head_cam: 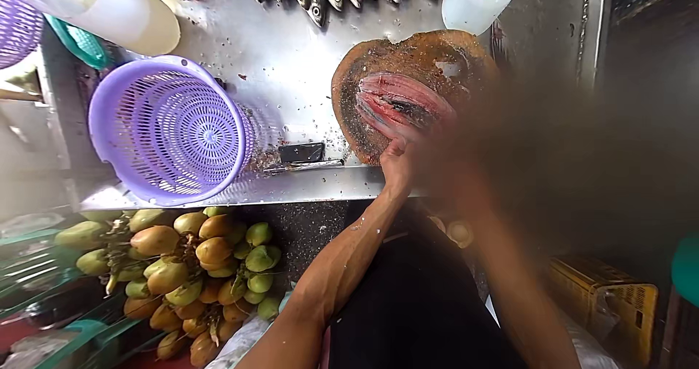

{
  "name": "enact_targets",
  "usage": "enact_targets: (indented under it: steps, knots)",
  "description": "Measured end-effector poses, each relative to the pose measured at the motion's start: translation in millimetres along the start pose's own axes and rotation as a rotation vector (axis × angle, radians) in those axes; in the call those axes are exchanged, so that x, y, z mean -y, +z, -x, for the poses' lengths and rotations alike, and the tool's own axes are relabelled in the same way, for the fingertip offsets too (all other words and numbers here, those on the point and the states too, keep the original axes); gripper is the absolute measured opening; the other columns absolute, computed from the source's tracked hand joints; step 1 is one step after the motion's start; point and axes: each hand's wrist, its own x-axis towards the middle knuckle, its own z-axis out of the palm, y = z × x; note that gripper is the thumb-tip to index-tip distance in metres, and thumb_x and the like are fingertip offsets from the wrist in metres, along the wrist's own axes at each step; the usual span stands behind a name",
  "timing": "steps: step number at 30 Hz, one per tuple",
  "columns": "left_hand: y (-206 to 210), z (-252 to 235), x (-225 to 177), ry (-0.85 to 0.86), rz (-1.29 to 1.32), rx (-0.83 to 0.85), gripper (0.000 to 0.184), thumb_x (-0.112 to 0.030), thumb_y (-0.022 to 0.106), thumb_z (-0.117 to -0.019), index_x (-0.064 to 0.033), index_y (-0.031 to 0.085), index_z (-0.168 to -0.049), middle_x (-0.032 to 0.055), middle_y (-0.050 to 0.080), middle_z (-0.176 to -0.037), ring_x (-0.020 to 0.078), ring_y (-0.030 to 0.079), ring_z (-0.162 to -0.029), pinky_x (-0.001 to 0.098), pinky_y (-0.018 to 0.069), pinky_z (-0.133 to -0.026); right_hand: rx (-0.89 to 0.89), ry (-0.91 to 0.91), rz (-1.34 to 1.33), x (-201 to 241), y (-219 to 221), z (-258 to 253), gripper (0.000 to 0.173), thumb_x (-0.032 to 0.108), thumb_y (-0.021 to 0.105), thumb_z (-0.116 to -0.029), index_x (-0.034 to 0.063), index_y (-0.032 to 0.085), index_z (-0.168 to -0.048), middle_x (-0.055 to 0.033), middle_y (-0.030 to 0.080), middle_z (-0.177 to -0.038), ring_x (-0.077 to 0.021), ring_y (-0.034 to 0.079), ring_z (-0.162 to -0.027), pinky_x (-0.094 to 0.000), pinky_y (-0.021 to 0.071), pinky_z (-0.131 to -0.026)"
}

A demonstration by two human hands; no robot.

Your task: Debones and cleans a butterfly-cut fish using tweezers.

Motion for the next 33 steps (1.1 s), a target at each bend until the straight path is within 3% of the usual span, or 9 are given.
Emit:
enact_targets:
  steps: [2,6,16,20,24,28,30,31,33]
  knots:
    - [0.8,-6.5,1.2,0.024,0.007,-0.011,0.006,0.002,0.063,-0.0943,0.0020,0.065,-0.100,0.0105,0.071,-0.083,0.0194,0.071,-0.072,0.0399,0.0635,-0.071,0.136,0.026,0.015,8.3,3.4,3.4,0.034,0.025,0.041,-0.1079,0.0002,0.047,-0.130,-0.0165,0.075,-0.089,-0.0184,0.072,-0.066,-0.0233,0.0527,-0.048]
    - [-1.0,-6.6,4.1,0.059,-0.034,-0.019,0.001,0.001,0.065,-0.0931,0.0007,0.066,-0.093,0.0079,0.070,-0.076,0.0162,0.069,-0.067,0.0359,0.0620,-0.067,0.407,0.101,0.060,19.8,15.2,11.8,0.042,0.027,0.056,-0.1019,-0.0024,0.052,-0.132,-0.0165,0.075,-0.089,-0.0161,0.071,-0.065,-0.0229,0.0526,-0.050]
    - [0.5,-3.8,0.4,0.071,-0.052,-0.015,0.004,0.001,0.065,-0.0936,-0.0008,0.065,-0.090,0.0059,0.068,-0.074,0.0132,0.066,-0.064,0.0320,0.0587,-0.064,0.402,0.092,0.085,14.5,17.9,8.8,0.037,0.019,0.065,-0.0974,-0.0042,0.059,-0.126,-0.0145,0.074,-0.085,-0.0146,0.069,-0.064,-0.0228,0.0532,-0.051]
    - [0.4,-3.8,0.7,0.086,-0.078,-0.014,0.005,0.000,0.066,-0.0940,-0.0010,0.065,-0.089,0.0055,0.067,-0.073,0.0125,0.065,-0.063,0.0313,0.0579,-0.063,0.406,0.162,0.011,11.6,17.8,5.5,0.034,0.019,0.058,-0.1013,-0.0038,0.057,-0.127,-0.0168,0.074,-0.090,-0.0148,0.070,-0.065,-0.0218,0.0525,-0.052]
    - [0.3,-5.7,0.3,0.079,-0.086,-0.033,0.005,0.000,0.066,-0.0937,-0.0007,0.065,-0.088,0.0067,0.067,-0.072,0.0139,0.066,-0.063,0.0325,0.0580,-0.062,0.410,0.093,0.033,13.1,19.5,6.5,0.038,0.019,0.067,-0.0968,-0.0049,0.059,-0.125,-0.0147,0.073,-0.085,-0.0145,0.069,-0.063,-0.0221,0.0532,-0.052]
    - [0.7,-4.2,-2.8,0.014,-0.009,-0.039,0.003,0.001,0.064,-0.0946,0.0013,0.064,-0.097,0.0092,0.069,-0.080,0.0173,0.070,-0.069,0.0366,0.0625,-0.068,0.329,-0.133,0.082,24.3,7.9,24.6,0.046,0.023,0.070,-0.0946,-0.0043,0.057,-0.129,-0.0117,0.074,-0.088,-0.0142,0.069,-0.066,-0.0240,0.0559,-0.055]
    - [0.1,-0.5,-9.3,-0.055,0.091,-0.054,0.018,-0.001,0.063,-0.0965,-0.0005,0.062,-0.114,0.0107,0.070,-0.092,0.0184,0.070,-0.077,0.0379,0.0620,-0.074,0.192,-0.300,0.136,20.4,1.7,20.4,0.049,0.028,0.066,-0.0971,-0.0021,0.052,-0.133,-0.0114,0.075,-0.095,-0.0167,0.071,-0.072,-0.0279,0.0580,-0.060]
    - [0.3,-1.6,-12.5,-0.084,0.164,-0.079,0.024,-0.002,0.061,-0.0975,-0.0020,0.059,-0.121,0.0112,0.069,-0.100,0.0188,0.069,-0.083,0.0382,0.0612,-0.077,0.107,-0.330,0.140,14.6,-1.1,12.7,0.046,0.028,0.061,-0.0998,0.0005,0.049,-0.134,-0.0114,0.074,-0.098,-0.0183,0.071,-0.075,-0.0292,0.0585,-0.060]
    - [0.4,-8.3,-17.3,-0.121,0.309,-0.137,0.029,-0.001,0.057,-0.0988,-0.0020,0.052,-0.127,0.0138,0.065,-0.111,0.0224,0.067,-0.095,0.0421,0.0587,-0.085,-0.058,-0.145,0.032,4.6,-4.2,-0.9,0.030,0.024,0.039,-0.1091,0.0041,0.050,-0.129,-0.0119,0.074,-0.095,-0.0175,0.072,-0.073,-0.0247,0.0546,-0.053]
